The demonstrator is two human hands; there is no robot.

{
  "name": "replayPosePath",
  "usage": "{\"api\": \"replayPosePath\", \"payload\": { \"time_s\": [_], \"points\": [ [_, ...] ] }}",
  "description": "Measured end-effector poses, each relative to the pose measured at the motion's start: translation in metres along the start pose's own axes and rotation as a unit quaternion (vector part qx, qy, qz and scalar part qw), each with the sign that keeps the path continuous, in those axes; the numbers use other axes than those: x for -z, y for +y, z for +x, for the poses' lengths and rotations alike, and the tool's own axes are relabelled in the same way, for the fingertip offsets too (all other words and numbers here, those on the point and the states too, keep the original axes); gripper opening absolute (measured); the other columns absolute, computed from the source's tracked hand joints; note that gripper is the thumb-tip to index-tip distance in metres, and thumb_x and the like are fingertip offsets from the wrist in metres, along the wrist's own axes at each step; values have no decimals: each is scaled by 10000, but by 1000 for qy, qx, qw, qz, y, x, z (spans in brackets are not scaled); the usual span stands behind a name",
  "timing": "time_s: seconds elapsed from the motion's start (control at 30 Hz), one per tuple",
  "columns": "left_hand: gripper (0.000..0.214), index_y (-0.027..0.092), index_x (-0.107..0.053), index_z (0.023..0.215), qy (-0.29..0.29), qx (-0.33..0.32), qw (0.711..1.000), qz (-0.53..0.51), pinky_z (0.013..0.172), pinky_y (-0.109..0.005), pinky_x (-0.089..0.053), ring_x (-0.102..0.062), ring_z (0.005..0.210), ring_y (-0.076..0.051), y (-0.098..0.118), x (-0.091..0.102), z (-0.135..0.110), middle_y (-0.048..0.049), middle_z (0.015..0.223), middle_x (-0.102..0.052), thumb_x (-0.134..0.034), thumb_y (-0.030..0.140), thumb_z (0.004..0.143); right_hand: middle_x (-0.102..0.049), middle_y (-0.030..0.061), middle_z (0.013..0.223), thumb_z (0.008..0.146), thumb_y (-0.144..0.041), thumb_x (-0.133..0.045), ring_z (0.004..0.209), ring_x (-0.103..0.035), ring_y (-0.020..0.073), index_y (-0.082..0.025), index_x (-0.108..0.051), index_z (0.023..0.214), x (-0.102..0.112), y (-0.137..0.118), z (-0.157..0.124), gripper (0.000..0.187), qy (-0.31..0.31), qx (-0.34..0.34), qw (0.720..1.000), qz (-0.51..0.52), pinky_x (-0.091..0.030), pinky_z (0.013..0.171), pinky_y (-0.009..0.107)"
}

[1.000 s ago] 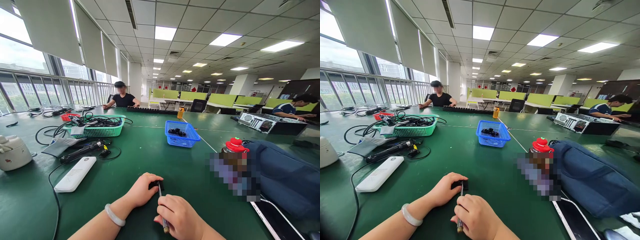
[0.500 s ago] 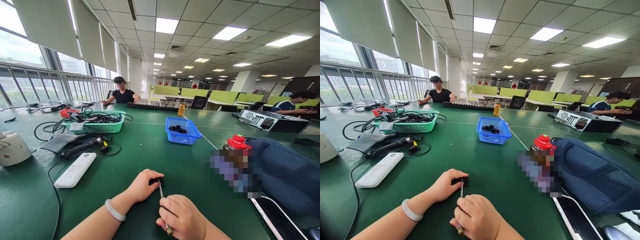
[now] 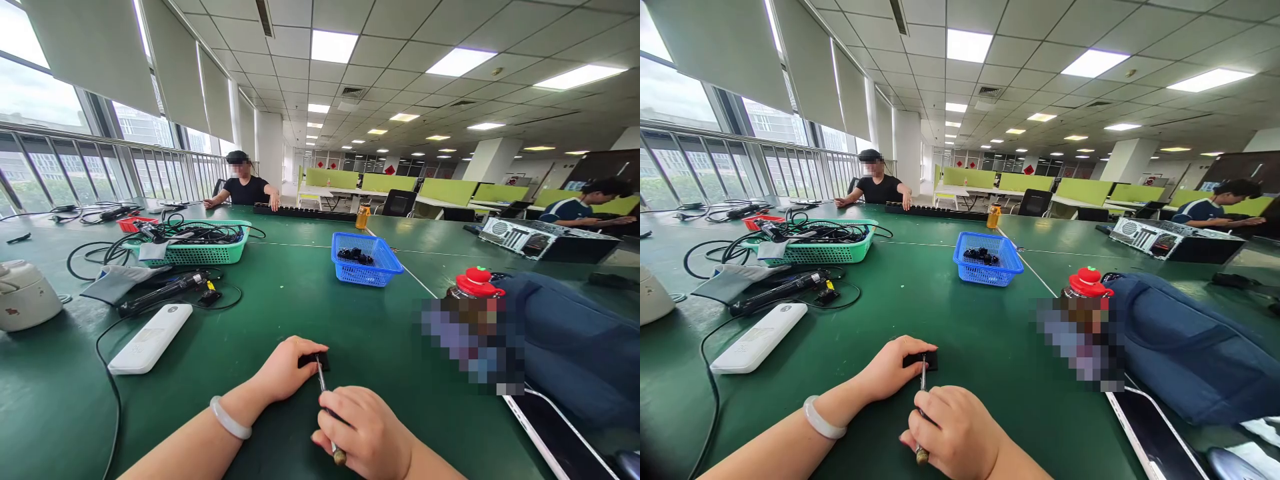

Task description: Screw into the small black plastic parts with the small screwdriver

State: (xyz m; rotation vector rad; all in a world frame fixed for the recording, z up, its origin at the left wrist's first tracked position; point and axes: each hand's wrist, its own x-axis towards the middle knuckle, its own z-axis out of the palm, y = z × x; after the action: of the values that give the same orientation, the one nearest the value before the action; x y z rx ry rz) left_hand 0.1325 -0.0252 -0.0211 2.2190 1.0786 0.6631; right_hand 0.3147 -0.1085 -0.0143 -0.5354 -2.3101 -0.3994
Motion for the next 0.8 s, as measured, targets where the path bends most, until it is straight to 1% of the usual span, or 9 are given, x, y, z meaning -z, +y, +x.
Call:
{"api": "replayPosePath", "payload": {
  "time_s": [0.1, 0.27, 0.43, 0.53, 0.7, 0.8],
  "points": [
    [382, 281, -677, 1136, 1, -1, 1000, -1, 1000, -326, -413, -583, 1081, -195, -1, 0, 0, 12, 1142, -694, -610, 201, 769, -640, 69, 780, 928, -212, -493, 600, -572, 146, -154, -603, 887, -1, 1, 0, 130, 10, -6, 1000, 6, -505, 586, 281],
    [383, 280, -675, 1139, -3, 3, 1000, 4, 997, -322, -414, -583, 1084, -194, -1, 0, 0, 9, 1145, -693, -608, 200, 770, -651, 75, 813, 940, -226, -473, 659, -608, 156, -157, -601, 902, -3, 2, -1, 150, 28, -34, 999, 28, -524, 614, 283],
    [387, 274, -672, 1143, -4, -3, 1000, 5, 996, -329, -414, -589, 1069, -194, 0, 1, 1, 9, 1144, -694, -587, 193, 774, -676, 83, 875, 950, -224, -473, 718, -644, 164, -162, -545, 998, -1, 1, -1, 106, 55, -73, 995, 50, -544, 640, 282],
    [392, 273, -674, 1139, -11, -5, 1000, 5, 993, -326, -415, -589, 1066, -191, 1, 1, 1, 15, 1143, -695, -585, 175, 770, -686, 81, 892, 957, -223, -470, 739, -652, 163, -179, -518, 968, -1, 1, -2, 67, 68, -96, 991, 62, -551, 661, 286],
    [409, 267, -668, 1146, -12, -3, 1000, 13, 1002, -326, -407, -582, 1087, -192, 2, 2, 2, 14, 1162, -686, -571, 142, 769, -685, 85, 900, 942, -175, -486, 748, -656, 166, -178, -520, 951, -1, 1, -2, 35, 75, -92, 991, 63, -552, 666, 288],
    [414, 267, -660, 1160, -4, 4, 1000, 22, 1003, -331, -407, -571, 1103, -198, 2, 2, 3, 10, 1179, -678, -559, 139, 779, -679, 85, 901, 923, -128, -493, 753, -650, 167, -171, -535, 960, -2, 2, 0, 71, 76, -85, 992, 56, -551, 662, 284]
  ]
}}
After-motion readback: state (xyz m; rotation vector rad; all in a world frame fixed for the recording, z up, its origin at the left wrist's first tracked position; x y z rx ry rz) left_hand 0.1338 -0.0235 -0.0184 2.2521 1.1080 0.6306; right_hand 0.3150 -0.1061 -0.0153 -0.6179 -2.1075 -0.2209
